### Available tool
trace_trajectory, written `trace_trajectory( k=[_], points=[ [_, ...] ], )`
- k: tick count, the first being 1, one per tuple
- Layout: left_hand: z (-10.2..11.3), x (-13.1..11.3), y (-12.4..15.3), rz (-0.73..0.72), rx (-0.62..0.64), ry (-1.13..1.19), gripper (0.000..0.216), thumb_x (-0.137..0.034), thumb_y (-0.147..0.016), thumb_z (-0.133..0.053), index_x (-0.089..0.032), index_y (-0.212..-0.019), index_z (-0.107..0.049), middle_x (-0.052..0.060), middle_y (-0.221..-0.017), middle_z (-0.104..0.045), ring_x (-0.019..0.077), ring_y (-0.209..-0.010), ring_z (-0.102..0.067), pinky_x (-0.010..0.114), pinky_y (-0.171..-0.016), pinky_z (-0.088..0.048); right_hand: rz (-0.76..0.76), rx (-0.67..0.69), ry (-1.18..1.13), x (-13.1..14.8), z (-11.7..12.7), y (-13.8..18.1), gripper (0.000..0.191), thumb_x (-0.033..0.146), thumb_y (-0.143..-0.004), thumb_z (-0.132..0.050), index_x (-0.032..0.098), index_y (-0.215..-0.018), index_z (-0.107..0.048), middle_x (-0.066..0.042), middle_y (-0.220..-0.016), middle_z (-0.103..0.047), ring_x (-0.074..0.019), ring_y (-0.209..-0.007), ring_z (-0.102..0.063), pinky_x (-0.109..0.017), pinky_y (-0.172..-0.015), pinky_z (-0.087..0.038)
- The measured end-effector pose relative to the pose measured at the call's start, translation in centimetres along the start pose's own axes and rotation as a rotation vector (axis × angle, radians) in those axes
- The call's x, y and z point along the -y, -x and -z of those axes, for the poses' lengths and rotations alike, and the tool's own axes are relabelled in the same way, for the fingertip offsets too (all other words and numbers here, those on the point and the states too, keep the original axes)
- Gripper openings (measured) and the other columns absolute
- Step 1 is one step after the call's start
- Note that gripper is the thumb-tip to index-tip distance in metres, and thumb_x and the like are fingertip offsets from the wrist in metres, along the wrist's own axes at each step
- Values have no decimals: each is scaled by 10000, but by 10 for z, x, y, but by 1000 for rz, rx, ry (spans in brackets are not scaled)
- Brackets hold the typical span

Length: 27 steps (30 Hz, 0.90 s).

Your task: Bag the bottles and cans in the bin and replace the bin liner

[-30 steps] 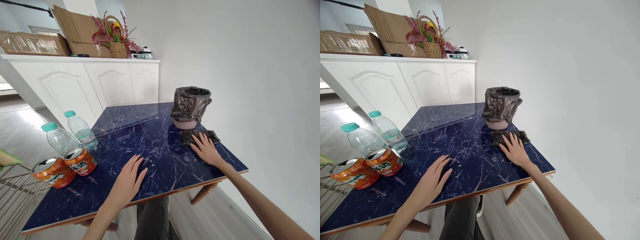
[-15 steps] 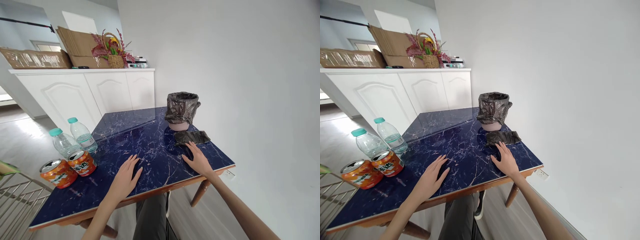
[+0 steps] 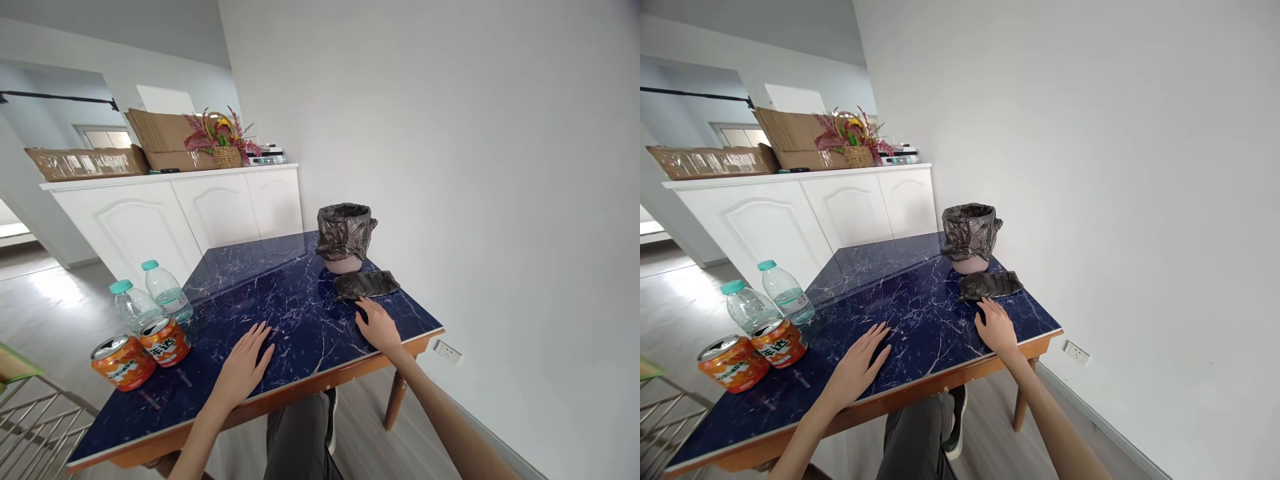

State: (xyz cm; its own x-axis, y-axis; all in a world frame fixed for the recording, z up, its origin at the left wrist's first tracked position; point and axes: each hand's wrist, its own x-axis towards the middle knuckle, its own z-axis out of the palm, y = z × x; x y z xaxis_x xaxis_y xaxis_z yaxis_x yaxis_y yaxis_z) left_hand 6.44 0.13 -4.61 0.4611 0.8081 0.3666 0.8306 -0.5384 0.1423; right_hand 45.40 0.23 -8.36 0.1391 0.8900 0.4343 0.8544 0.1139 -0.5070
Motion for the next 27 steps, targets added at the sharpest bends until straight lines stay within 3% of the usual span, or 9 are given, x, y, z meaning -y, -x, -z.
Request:
trace_trajectory(
  k=[6, 27],
  points=[
    [4, -1, 0, 5, -14, 24, 537, -519, -1087, -451, -262, -1545, -567, 81, -1623, -526, 311, -1537, -444, 534, -1251, -413, -1, -1, -12, 1, 2, 1, 436, 323, -1024, -467, 227, -1381, -698, -101, -1514, -637, -316, -1465, -536, -528, -1191, -481],
    [7, -3, 2, 18, -31, 70, 520, -534, -1079, -469, -280, -1514, -595, 68, -1612, -547, 298, -1536, -451, 523, -1263, -394, 3, 15, 5, -1, 1, 0, 433, 313, -1026, -479, 208, -1388, -692, -109, -1505, -644, -303, -1465, -540, -513, -1228, -446]
  ],
)
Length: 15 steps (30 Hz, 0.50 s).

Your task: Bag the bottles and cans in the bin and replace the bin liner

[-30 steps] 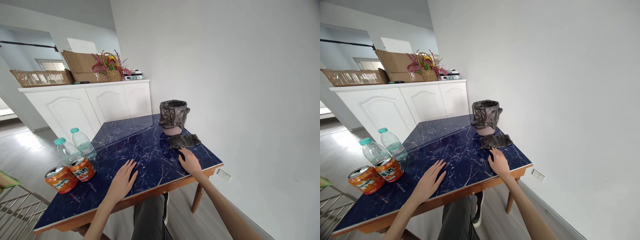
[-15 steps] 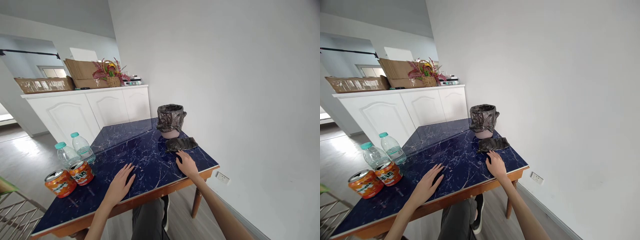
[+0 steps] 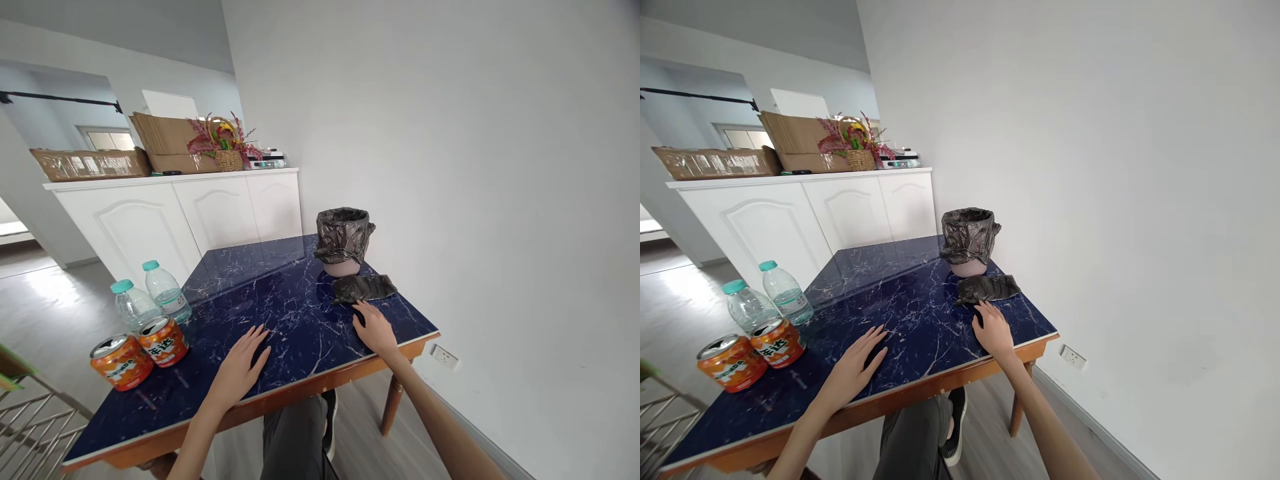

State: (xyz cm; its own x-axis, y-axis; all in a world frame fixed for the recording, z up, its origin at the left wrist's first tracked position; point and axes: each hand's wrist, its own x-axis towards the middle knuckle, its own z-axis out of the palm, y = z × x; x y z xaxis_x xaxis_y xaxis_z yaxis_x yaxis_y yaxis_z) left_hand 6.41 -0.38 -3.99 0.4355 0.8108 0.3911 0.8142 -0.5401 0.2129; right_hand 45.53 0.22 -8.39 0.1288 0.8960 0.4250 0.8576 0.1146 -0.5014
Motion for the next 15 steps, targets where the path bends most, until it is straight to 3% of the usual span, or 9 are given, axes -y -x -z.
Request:
trace_trajectory(
  k=[9, 15],
  points=[
    [2, -2, 1, 53, 71, 2, 559, -539, -1090, -424, -233, -1534, -573, 70, -1640, -507, 304, -1561, -413, 515, -1275, -382, -24, 2, -5, 2, 1, 2, 427, 289, -1025, -484, 193, -1384, -695, -103, -1506, -645, -294, -1472, -532, -478, -1230, -439],
    [0, -1, 1, 28, 31, 21, 525, -529, -1083, -435, -249, -1490, -612, 56, -1609, -552, 293, -1545, -444, 511, -1281, -379, -24, -2, 5, 0, -1, 1, 424, 273, -1013, -500, 184, -1377, -700, -111, -1502, -648, -284, -1462, -542, -461, -1232, -432]
  ],
)
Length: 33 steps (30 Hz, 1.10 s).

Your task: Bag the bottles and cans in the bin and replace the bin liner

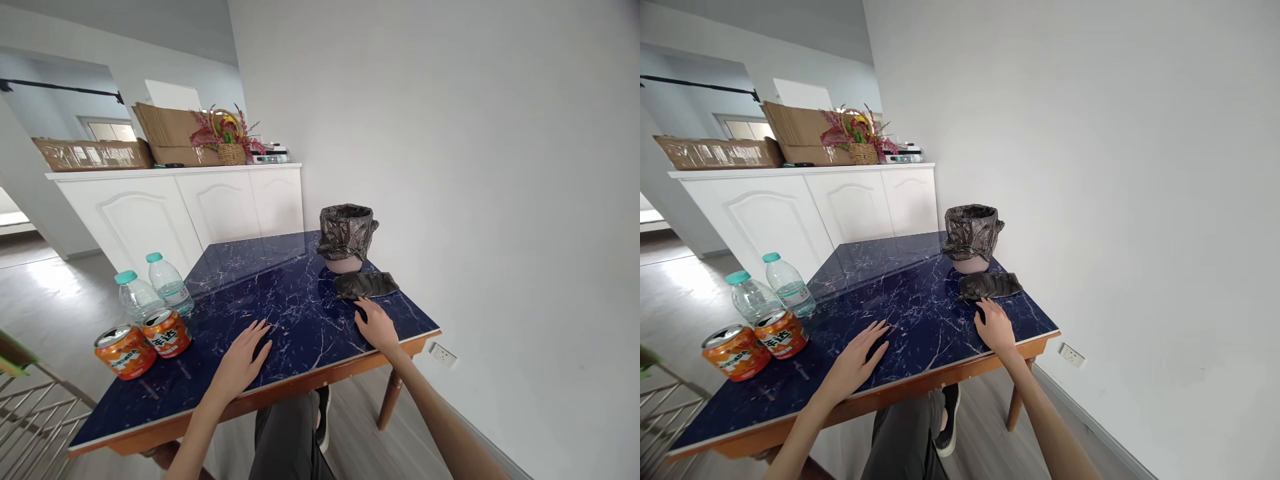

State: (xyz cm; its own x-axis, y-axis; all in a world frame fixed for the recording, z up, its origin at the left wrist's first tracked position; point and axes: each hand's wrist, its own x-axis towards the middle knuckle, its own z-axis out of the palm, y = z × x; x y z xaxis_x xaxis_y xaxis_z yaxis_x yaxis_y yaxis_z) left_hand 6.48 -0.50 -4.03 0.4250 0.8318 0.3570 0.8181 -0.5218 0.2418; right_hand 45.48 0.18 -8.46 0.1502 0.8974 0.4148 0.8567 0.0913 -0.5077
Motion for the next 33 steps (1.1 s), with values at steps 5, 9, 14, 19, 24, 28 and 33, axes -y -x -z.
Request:
trace_trajectory(
  k=[5, 9, 14, 19, 24, 28, 33],
  points=[
    [0, 0, 1, 9, 13, 10, 533, -538, -1086, -423, -246, -1494, -603, 58, -1618, -541, 286, -1554, -431, 517, -1278, -381, 0, -7, 2, -1, -1, 0, 420, 278, -1015, -495, 197, -1371, -702, -105, -1491, -657, -280, -1458, -545, -459, -1225, -439],
    [-1, 1, 2, 11, 1, 18, 524, -544, -1082, -434, -257, -1481, -615, 50, -1606, -557, 278, -1554, -431, 501, -1274, -393, 0, -12, 3, -1, -2, 1, 412, 276, -1012, -500, 212, -1362, -706, -101, -1482, -664, -274, -1452, -551, -453, -1221, -442],
    [-1, 1, 2, 17, 7, 27, 516, -545, -1081, -436, -260, -1465, -628, 49, -1600, -563, 281, -1558, -423, 510, -1269, -400, 4, -12, 4, -1, -1, 1, 408, 271, -1013, -500, 218, -1359, -708, -94, -1485, -663, -274, -1446, -558, -454, -1225, -438],
    [1, 0, 3, 15, 16, 26, 527, -543, -1086, -424, -252, -1480, -615, 52, -1608, -552, 281, -1559, -421, 514, -1269, -399, 2, -12, 3, -1, -2, 1, 414, 267, -1010, -506, 204, -1367, -705, -111, -1482, -663, -285, -1452, -552, -475, -1213, -455],
    [1, 0, 3, 28, 24, 28, 534, -549, -1083, -423, -253, -1486, -610, 50, -1608, -552, 283, -1557, -425, 515, -1269, -400, -1, -6, 5, -1, -1, 2, 412, 282, -1020, -500, 219, -1373, -702, -95, -1507, -646, -288, -1462, -543, -478, -1207, -464],
    [-1, 0, 3, 14, 15, 24, 524, -536, -1086, -420, -243, -1471, -621, 57, -1594, -568, 276, -1553, -433, 507, -1284, -377, -4, -8, 6, 0, -1, 2, 404, 269, -1014, -508, 207, -1359, -709, -101, -1488, -661, -280, -1454, -551, -467, -1221, -448],
    [0, -1, 3, 10, 16, 25, 526, -527, -1085, -419, -231, -1468, -626, 66, -1594, -568, 281, -1549, -439, 510, -1280, -383, -11, -10, 6, 0, -1, 2, 401, 275, -1016, -505, 211, -1354, -711, -103, -1482, -665, -278, -1456, -550, -466, -1220, -448]
  ],
)
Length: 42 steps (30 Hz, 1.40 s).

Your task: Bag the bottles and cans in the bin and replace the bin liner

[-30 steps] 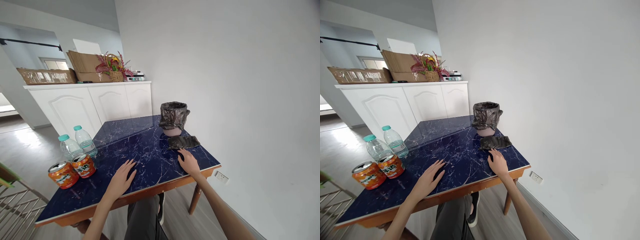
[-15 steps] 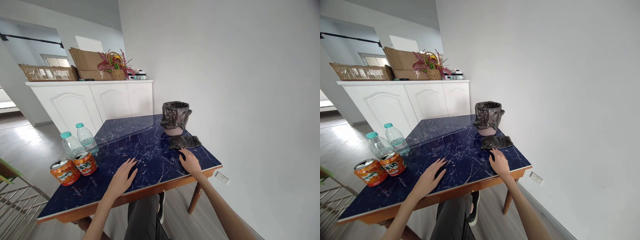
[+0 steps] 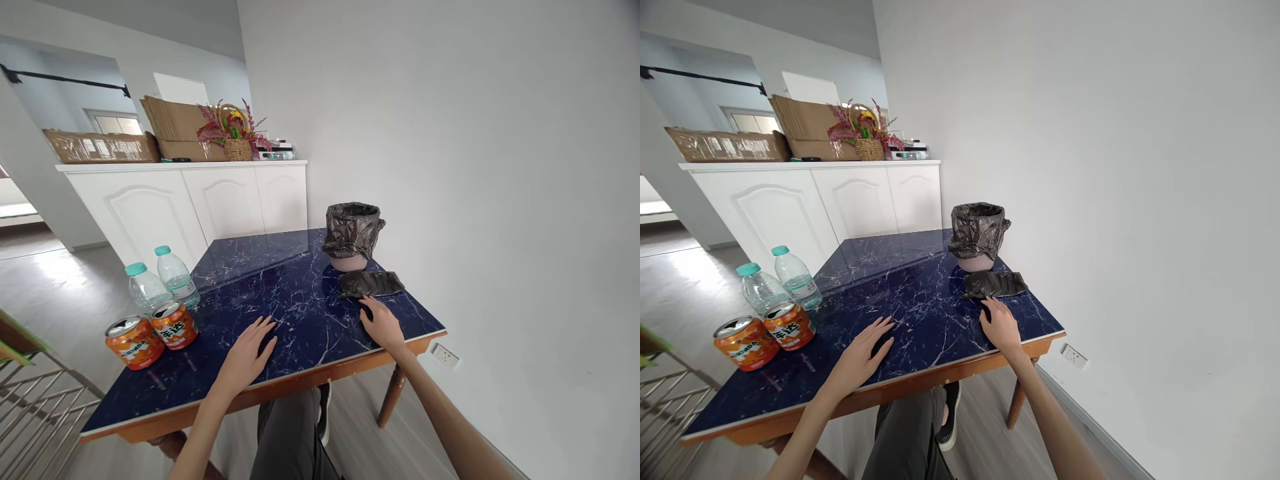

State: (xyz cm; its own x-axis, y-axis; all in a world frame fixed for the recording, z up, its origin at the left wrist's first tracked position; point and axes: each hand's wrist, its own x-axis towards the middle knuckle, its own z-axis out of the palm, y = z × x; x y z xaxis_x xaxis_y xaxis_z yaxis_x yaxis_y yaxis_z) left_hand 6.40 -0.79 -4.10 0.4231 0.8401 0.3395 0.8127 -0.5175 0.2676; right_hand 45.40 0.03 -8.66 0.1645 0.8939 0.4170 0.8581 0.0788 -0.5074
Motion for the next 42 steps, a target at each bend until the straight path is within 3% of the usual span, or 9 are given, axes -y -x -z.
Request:
trace_trajectory(
  k=[30, 38, 42],
  points=[
    [3, -4, 4, 17, -11, 39, 528, -559, -1076, -427, -260, -1463, -627, 58, -1591, -572, 301, -1535, -460, 528, -1261, -408, 7, 12, 10, -4, -1, 2, 410, 305, -1021, -482, 219, -1360, -696, -94, -1481, -664, -277, -1451, -553, -458, -1202, -459],
    [1, -7, 6, -3, 7, -4, 518, -498, -1089, -391, -240, -1470, -627, 59, -1589, -573, 304, -1544, -445, 552, -1280, -384, 22, 6, 7, -4, -2, 2, 410, 291, -1012, -491, 220, -1355, -704, -101, -1470, -671, -274, -1436, -568, -456, -1203, -460],
    [17, -13, 25, -57, 8, -66, 442, -480, -1062, -453, -353, -1444, -635, -11, -1537, -627, 294, -1480, -535, 531, -1228, -482, 40, 0, 7, -6, -4, 2, 403, 283, -1006, -499, 230, -1343, -713, -102, -1451, -684, -275, -1439, -565, -467, -1203, -461]
  ],
)
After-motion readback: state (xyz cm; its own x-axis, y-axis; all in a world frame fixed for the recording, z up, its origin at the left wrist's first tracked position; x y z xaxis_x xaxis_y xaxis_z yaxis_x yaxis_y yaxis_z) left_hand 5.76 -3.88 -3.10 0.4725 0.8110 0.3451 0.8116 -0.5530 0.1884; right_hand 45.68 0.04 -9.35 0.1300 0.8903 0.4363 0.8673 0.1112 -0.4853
